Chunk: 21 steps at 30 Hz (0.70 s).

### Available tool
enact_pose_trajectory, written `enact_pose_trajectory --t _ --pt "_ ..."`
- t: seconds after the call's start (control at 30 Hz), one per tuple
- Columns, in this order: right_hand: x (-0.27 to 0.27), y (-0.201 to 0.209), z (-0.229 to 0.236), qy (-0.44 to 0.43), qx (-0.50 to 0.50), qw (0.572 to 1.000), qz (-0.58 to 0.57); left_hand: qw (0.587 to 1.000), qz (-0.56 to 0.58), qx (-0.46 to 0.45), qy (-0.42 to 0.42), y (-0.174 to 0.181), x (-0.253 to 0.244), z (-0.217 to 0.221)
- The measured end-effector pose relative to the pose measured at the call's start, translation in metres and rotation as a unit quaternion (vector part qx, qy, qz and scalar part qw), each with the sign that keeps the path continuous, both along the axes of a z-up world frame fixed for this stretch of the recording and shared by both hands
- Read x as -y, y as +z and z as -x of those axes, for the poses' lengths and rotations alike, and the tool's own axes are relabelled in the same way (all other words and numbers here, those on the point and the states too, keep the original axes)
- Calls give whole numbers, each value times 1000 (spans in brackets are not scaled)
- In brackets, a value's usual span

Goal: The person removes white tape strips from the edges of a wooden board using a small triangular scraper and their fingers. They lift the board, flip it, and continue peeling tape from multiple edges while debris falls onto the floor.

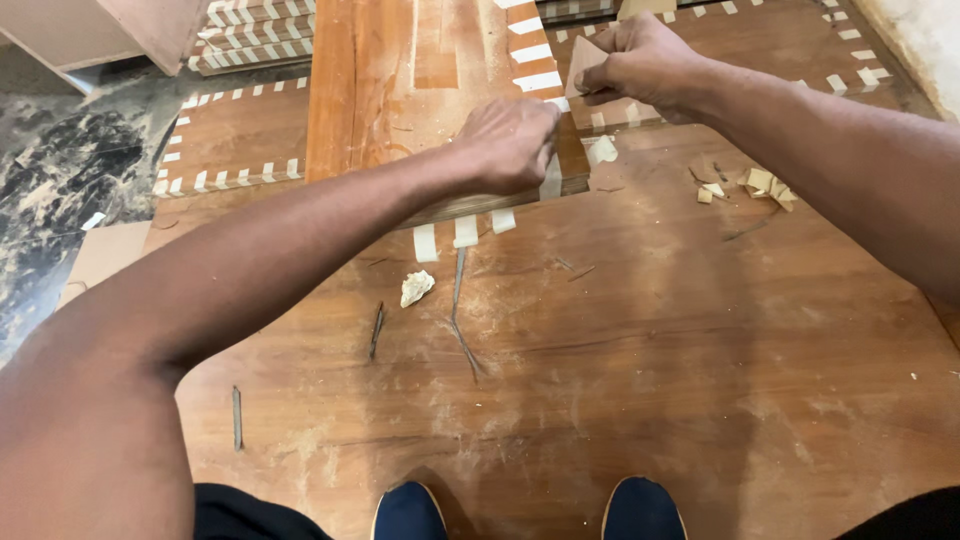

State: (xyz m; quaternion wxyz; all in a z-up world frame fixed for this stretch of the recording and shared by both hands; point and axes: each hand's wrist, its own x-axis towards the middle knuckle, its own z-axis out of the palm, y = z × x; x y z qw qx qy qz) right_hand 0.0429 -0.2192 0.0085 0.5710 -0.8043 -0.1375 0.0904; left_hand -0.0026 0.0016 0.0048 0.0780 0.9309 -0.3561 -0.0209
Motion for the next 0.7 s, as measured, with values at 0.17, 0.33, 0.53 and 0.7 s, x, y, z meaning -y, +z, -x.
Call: enact_pose_trajectory --t 0.17,0.33,0.53,0.7 --pt "7 -2 1 10 -9 1000 -8 980 78 -163 79 24 0 23" --pt "5 -3 1 -6 -19 1000 24 980 136 -91 112 36 2 56" --pt "1 2 2 -6 -32 999 33 984 150 34 96 44 -12 52" --pt "-3 3 6 20 -33 998 50 976 167 56 129 33 -17 25"
